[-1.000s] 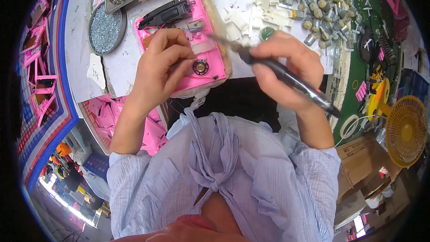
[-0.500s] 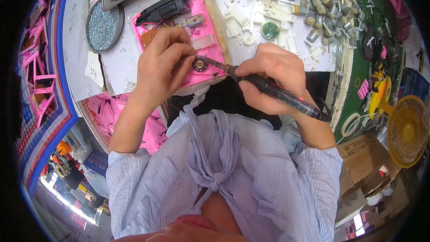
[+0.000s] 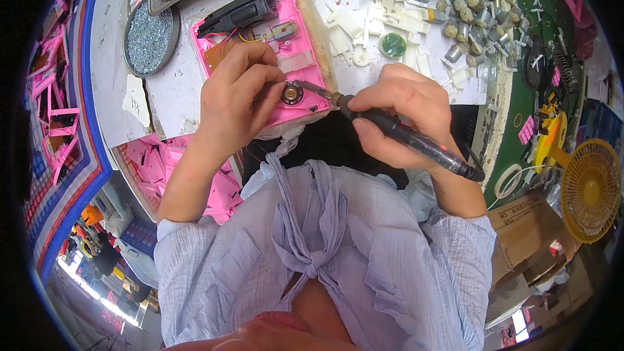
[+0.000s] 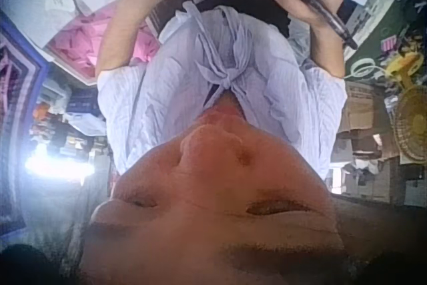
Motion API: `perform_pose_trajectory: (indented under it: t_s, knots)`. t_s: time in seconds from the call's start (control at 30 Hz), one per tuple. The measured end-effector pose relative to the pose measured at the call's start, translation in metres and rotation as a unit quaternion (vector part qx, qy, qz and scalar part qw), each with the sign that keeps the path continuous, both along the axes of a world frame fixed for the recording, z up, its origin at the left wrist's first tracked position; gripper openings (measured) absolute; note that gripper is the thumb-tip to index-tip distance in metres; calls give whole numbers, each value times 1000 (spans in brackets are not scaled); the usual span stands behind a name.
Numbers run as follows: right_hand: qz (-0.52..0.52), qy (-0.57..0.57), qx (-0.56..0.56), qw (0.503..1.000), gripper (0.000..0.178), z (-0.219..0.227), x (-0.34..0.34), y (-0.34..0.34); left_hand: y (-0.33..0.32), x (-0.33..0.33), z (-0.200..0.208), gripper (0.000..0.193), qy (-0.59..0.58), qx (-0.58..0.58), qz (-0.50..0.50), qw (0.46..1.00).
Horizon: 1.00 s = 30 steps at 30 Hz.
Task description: Assembling and soldering components for a plastic toy inside a factory setting.
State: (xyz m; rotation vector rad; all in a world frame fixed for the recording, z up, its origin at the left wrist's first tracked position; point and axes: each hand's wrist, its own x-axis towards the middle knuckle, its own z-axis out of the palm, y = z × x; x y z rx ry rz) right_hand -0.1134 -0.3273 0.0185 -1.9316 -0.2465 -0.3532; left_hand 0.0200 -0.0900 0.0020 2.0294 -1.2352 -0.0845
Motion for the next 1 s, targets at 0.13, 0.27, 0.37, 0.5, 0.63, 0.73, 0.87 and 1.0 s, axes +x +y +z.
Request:
perform_pose_trajectory:
  t_s: [0.13,0.27,0.37,0.5,0.63,0.73,0.87,1.0]
  knots:
    - [-23,-10,14,1000,25,1,-6,-5,1,1,2,21,14,3,-9,1000]
    - [-21,-23,23,999,25,3,-7,-6,2,2,2,18,8,-1,-16,1000]
    - [-7,-19,10,1000,24,5,-6,-7,2,4,3,16,0,8,-24,1000]
    - [-4,-17,8,1000,25,4,-5,-7,2,5,9,20,16,33,-38,999]
    - [2,-15,4,1000,25,4,-3,-6,2,6,9,20,18,31,-40,999]
    - [14,-8,-2,1000,26,3,0,-5,1,7,6,14,14,22,-32,999]
    - [12,-9,1,1000,27,1,3,-1,1,8,8,15,20,32,-39,999]
    - [19,-8,0,1000,26,0,6,0,1,9,9,18,16,33,-46,998]
